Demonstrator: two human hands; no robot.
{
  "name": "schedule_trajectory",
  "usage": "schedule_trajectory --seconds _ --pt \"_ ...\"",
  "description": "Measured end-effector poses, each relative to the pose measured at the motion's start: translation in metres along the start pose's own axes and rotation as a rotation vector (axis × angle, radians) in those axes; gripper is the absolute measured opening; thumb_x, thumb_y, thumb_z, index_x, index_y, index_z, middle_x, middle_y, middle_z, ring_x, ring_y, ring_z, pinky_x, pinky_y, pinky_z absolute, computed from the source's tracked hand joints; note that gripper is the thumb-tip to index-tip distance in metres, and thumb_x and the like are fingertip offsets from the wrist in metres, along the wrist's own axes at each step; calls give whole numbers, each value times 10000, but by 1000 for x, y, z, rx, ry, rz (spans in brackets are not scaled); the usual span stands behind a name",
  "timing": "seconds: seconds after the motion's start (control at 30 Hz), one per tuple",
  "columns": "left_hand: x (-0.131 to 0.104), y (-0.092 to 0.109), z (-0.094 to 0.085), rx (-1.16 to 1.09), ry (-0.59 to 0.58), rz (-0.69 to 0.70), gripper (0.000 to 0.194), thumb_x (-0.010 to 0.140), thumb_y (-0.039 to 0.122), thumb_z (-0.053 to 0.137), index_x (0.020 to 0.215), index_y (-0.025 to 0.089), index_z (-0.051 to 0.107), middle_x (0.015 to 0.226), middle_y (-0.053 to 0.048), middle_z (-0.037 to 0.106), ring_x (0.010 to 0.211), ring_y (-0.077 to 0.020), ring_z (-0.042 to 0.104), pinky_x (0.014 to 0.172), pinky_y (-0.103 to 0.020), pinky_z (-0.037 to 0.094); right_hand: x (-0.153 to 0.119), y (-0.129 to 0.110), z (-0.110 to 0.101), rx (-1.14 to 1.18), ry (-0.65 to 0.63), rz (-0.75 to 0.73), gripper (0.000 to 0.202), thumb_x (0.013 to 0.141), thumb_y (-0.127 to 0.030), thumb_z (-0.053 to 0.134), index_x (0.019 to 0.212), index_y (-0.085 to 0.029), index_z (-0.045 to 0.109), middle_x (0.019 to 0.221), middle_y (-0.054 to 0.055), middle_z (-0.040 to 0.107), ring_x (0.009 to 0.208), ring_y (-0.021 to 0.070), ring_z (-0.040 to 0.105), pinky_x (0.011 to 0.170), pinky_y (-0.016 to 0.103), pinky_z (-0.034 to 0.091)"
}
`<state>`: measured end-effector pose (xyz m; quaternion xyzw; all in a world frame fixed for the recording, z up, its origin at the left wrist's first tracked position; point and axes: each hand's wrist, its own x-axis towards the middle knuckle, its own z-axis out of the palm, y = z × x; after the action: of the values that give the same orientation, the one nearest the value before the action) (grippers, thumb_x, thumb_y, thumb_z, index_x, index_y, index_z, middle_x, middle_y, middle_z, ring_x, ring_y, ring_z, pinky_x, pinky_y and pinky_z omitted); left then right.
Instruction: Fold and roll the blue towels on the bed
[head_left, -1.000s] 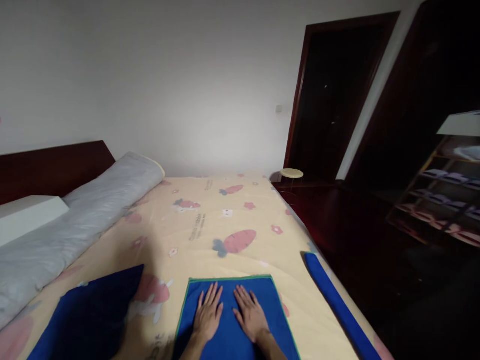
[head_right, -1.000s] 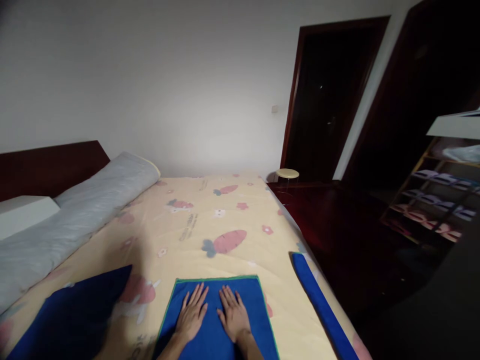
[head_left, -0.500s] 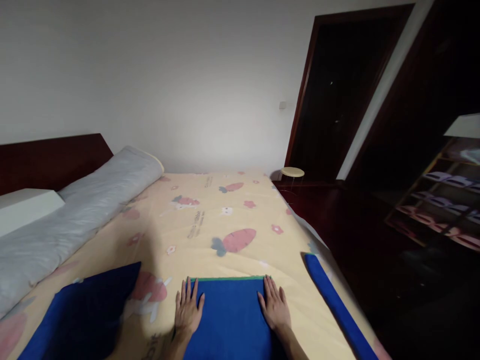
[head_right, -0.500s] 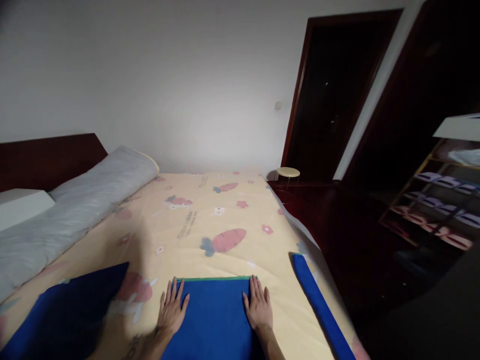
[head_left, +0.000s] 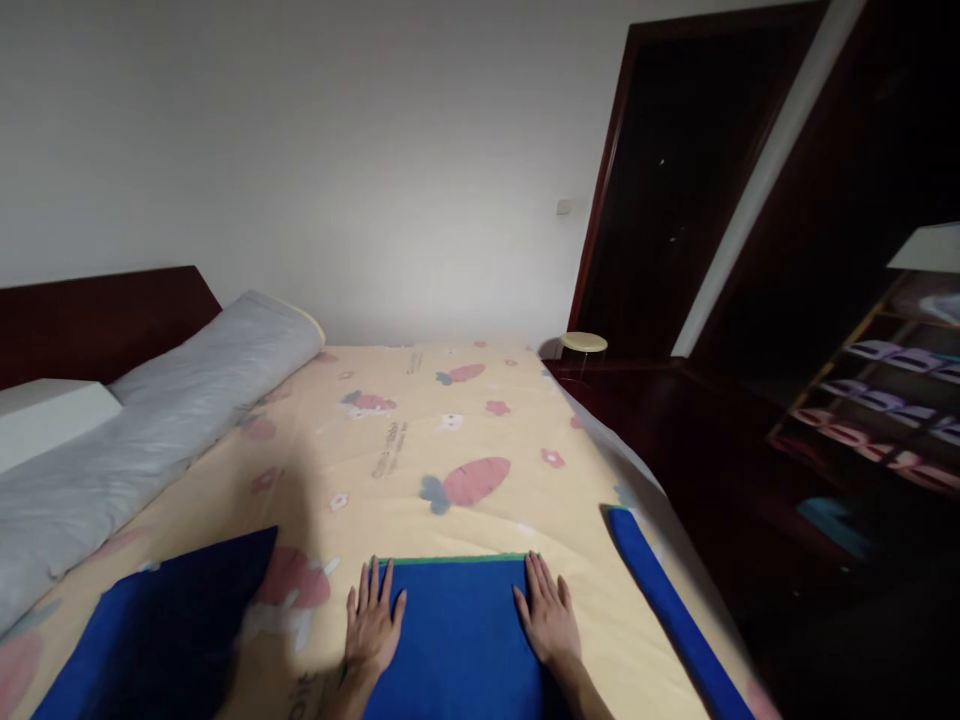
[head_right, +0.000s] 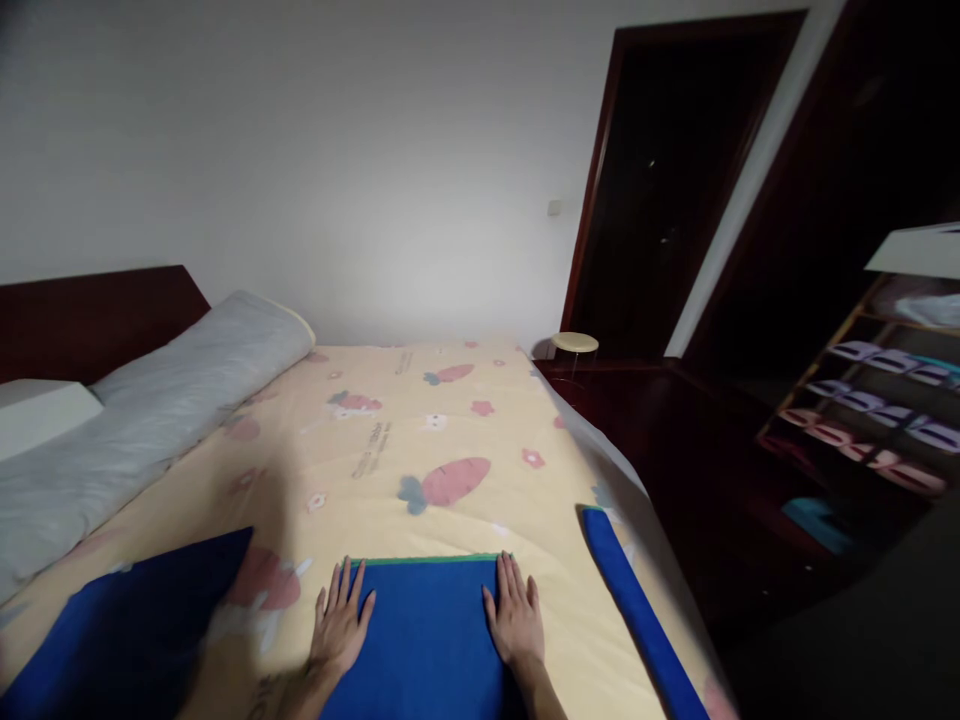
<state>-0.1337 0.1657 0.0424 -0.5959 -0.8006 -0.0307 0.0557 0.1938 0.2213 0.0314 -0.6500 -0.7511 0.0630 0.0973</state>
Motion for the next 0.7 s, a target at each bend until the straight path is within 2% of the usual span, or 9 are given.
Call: schedule_trajectory --seconds 0.47,0.7 --pt "-3 4 -10 40 -25 -13 589 936 495 289 1482 275 268 1599 -53 225 1483 -244 195 1187 -505 197 -2 -3 -4 -3 -21 14 702 959 -561 162 1520 -145 234 1586 64 217 1471 218 177 1192 477 138" --pt "-3 3 -5 50 3 -19 576 932 478 293 1476 287 286 1596 -49 241 1478 -243 213 1185 -509 199 -1 -1 -1 37 -11 8 694 953 -560 184 1518 -163 254 1582 59 233 1467 232 195 1188 492 148"
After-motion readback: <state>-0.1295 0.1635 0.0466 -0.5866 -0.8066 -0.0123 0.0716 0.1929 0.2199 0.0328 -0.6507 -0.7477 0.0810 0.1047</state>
